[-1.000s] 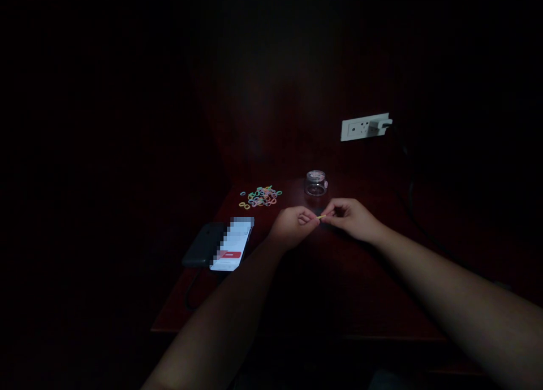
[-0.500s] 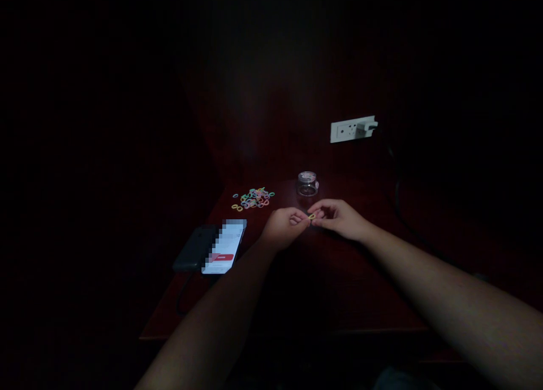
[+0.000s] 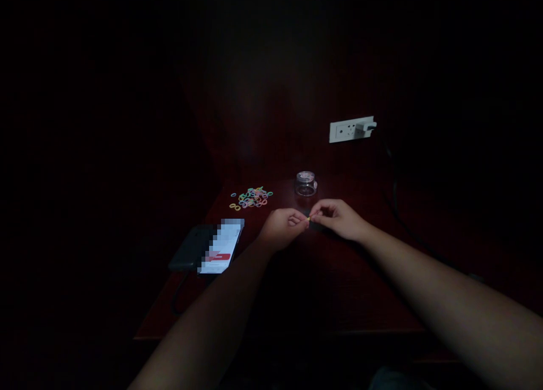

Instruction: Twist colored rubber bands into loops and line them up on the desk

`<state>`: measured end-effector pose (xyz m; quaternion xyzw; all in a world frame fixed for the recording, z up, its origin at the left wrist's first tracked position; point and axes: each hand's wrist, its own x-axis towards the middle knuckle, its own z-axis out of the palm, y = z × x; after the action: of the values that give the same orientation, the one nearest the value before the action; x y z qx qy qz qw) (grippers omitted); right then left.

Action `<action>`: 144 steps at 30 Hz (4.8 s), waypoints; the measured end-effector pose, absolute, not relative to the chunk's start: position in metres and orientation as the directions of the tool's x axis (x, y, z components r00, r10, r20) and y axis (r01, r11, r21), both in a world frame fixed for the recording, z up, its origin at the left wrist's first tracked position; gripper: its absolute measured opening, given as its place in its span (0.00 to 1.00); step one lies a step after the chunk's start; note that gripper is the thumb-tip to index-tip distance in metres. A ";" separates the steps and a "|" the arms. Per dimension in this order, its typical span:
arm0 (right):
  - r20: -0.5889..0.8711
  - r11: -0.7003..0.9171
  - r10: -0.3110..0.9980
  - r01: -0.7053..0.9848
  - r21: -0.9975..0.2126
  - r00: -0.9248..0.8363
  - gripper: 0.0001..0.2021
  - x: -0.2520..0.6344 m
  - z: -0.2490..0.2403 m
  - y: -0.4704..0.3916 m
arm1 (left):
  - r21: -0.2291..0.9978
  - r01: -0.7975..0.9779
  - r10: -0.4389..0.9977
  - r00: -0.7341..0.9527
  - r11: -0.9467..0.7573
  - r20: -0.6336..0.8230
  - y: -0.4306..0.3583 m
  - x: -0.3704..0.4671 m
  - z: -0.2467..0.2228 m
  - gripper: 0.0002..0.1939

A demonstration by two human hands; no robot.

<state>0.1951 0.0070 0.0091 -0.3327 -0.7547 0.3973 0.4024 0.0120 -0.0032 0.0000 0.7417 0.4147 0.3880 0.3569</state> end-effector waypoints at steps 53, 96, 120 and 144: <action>0.350 0.461 0.808 0.140 -0.876 -0.474 0.13 0.197 0.005 0.009 | 0.813 0.365 0.881 0.320 -0.453 0.347 -0.001 0.011 -0.002 0.12; 0.363 0.491 0.820 0.217 -0.843 -0.443 0.16 0.197 0.007 0.008 | 0.797 0.312 0.849 0.311 -0.516 0.428 -0.003 0.014 0.004 0.11; 0.376 0.517 0.814 0.258 -0.816 -0.443 0.13 0.198 0.010 0.007 | 0.797 0.318 0.846 0.343 -0.513 0.408 -0.006 0.013 0.006 0.08; 0.361 0.527 0.823 0.353 -0.773 -0.439 0.13 0.198 0.014 0.004 | 0.766 0.389 0.854 0.329 -0.512 0.404 -0.006 0.013 0.005 0.10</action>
<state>0.1982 0.0040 0.0139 -0.3727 -0.7885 0.3122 0.3766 0.0134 -0.0059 0.0050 0.7651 0.4062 0.4130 0.2812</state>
